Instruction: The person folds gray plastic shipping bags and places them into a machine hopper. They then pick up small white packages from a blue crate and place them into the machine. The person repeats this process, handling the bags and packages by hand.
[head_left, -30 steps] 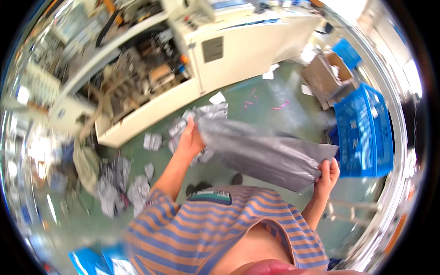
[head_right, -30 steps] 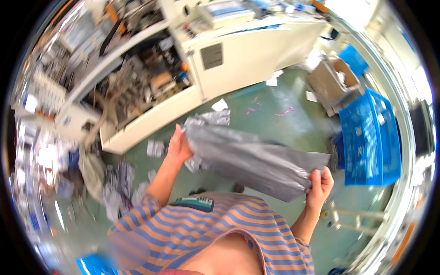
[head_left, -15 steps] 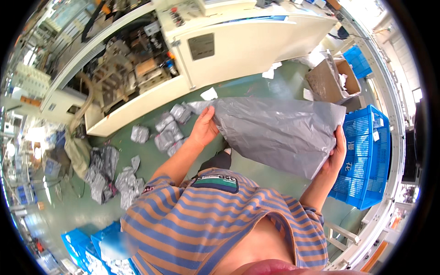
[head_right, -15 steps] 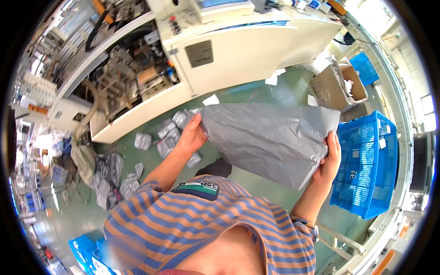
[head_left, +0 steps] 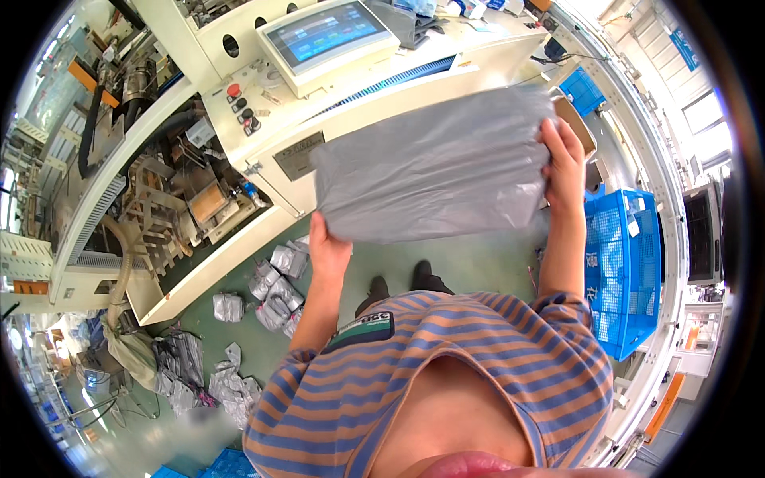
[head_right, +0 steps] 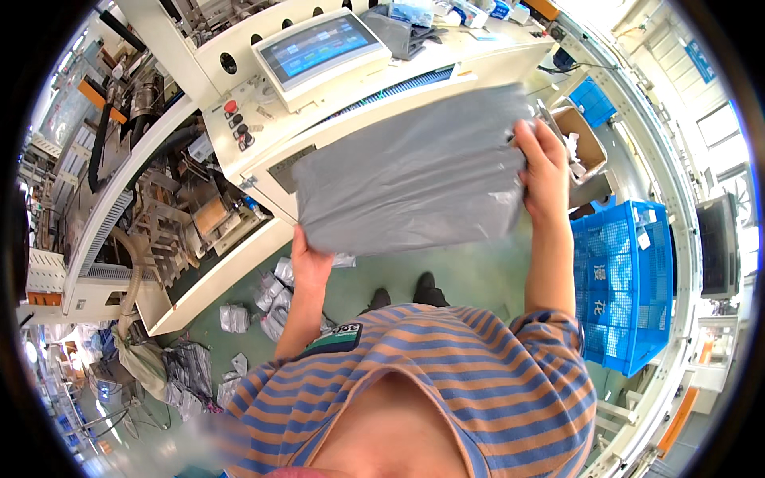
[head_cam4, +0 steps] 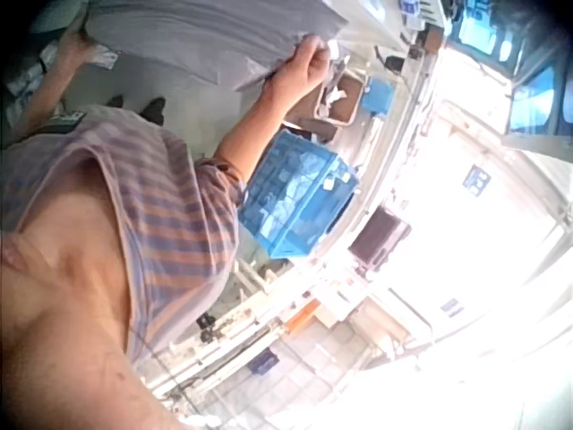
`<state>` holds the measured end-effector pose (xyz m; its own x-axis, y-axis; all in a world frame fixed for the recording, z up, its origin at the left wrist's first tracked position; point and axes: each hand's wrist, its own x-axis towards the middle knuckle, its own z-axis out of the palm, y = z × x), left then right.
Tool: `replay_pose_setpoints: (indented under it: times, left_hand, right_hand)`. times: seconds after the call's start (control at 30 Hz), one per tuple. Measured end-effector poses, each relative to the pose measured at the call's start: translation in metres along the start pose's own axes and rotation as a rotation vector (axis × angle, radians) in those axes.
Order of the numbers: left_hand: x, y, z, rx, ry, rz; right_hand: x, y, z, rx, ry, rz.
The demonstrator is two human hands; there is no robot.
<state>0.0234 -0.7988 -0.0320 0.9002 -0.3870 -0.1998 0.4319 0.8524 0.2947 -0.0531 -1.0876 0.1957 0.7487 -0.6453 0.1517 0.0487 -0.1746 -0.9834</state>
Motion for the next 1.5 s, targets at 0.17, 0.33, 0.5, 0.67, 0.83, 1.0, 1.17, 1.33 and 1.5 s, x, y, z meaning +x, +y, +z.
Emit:
replay_pose_setpoints:
  times: [0.17, 0.33, 0.5, 0.67, 0.83, 1.0, 1.17, 1.33, 1.5]
  left_hand:
    - [-0.008, 0.010, 0.023, 0.102, 0.333, 0.284]
    - [0.003, -0.014, 0.023, 0.403, 0.556, 0.460]
    - [0.058, -0.041, 0.067, 0.799, 0.382, 0.658]
    - [0.089, -0.048, 0.118, 0.977, 0.276, 0.069]
    - [0.107, -0.056, 0.144, 0.941, 0.238, -0.022]
    - [0.114, -0.059, 0.146, 0.922, 0.252, -0.122]
    - [0.120, -0.060, 0.158, 0.935, 0.296, -0.135]
    - [0.114, -0.068, 0.157, 0.975, 0.348, -0.103]
    - [0.053, -0.056, 0.114, 0.932, 0.551, 0.201]
  right_hand:
    - [0.112, 0.051, 0.056, -0.338, -0.239, -0.059]
    - [0.217, 0.093, 0.154, -0.583, -0.545, -0.304]
    - [0.337, 0.143, 0.239, -0.823, -0.598, -0.613]
    - [0.389, 0.144, 0.273, -0.853, -0.673, -0.573]
    - [0.397, 0.144, 0.283, -0.917, -0.724, -0.498]
    - [0.404, 0.136, 0.279, -0.900, -0.725, -0.558]
    - [0.410, 0.138, 0.278, -0.972, -0.716, -0.590]
    - [0.406, 0.138, 0.275, -0.882, -0.708, -0.602]
    - [0.324, 0.142, 0.237, -0.481, -1.038, -0.634]
